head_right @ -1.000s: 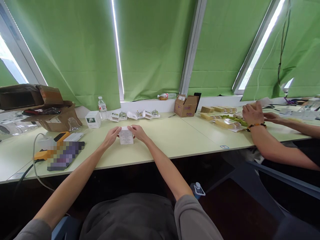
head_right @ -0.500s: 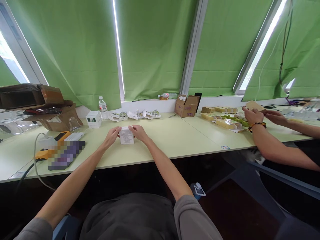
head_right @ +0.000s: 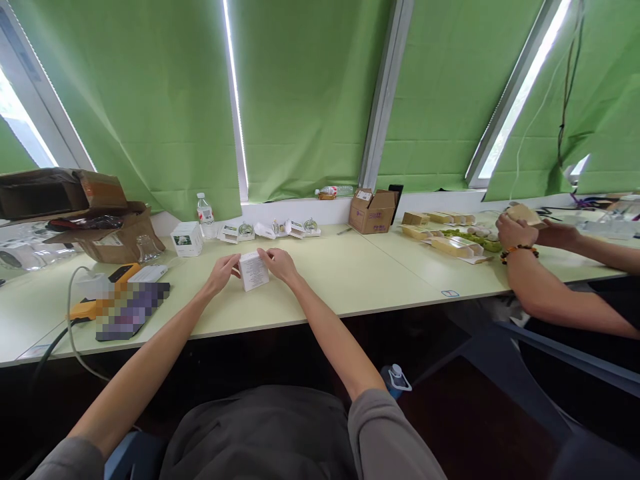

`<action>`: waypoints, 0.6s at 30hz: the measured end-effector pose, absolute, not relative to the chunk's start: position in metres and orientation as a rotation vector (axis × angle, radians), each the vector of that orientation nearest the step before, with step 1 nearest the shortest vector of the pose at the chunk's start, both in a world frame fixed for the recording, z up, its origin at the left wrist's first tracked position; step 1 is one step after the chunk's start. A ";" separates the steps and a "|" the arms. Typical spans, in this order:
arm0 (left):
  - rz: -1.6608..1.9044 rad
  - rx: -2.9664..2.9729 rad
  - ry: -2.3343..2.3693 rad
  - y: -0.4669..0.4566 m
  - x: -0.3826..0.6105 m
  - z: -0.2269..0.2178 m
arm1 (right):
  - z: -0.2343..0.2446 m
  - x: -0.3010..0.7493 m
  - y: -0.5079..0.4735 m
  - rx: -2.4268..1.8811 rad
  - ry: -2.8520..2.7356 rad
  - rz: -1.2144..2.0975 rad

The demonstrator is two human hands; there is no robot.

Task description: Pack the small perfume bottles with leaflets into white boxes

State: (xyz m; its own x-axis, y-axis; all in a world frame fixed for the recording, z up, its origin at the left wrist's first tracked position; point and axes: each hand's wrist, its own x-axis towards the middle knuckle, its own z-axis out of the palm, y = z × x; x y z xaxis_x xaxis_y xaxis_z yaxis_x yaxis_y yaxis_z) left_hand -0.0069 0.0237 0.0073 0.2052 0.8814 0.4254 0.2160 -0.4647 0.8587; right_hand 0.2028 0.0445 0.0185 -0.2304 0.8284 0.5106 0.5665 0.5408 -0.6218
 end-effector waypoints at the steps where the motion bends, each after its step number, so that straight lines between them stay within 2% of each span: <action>1: 1.252 1.805 1.021 0.024 -0.007 0.008 | 0.018 0.203 0.045 -1.144 -1.913 0.364; 3: 1.185 1.778 1.016 0.023 -0.006 0.009 | 0.018 0.203 0.046 -1.143 -1.879 0.403; 8: 1.134 1.784 1.008 0.022 -0.005 0.010 | 0.015 0.202 0.048 -1.083 -1.795 0.747; 18: 1.122 1.832 0.978 0.015 0.001 0.011 | 0.013 0.199 0.047 -1.015 -1.773 0.956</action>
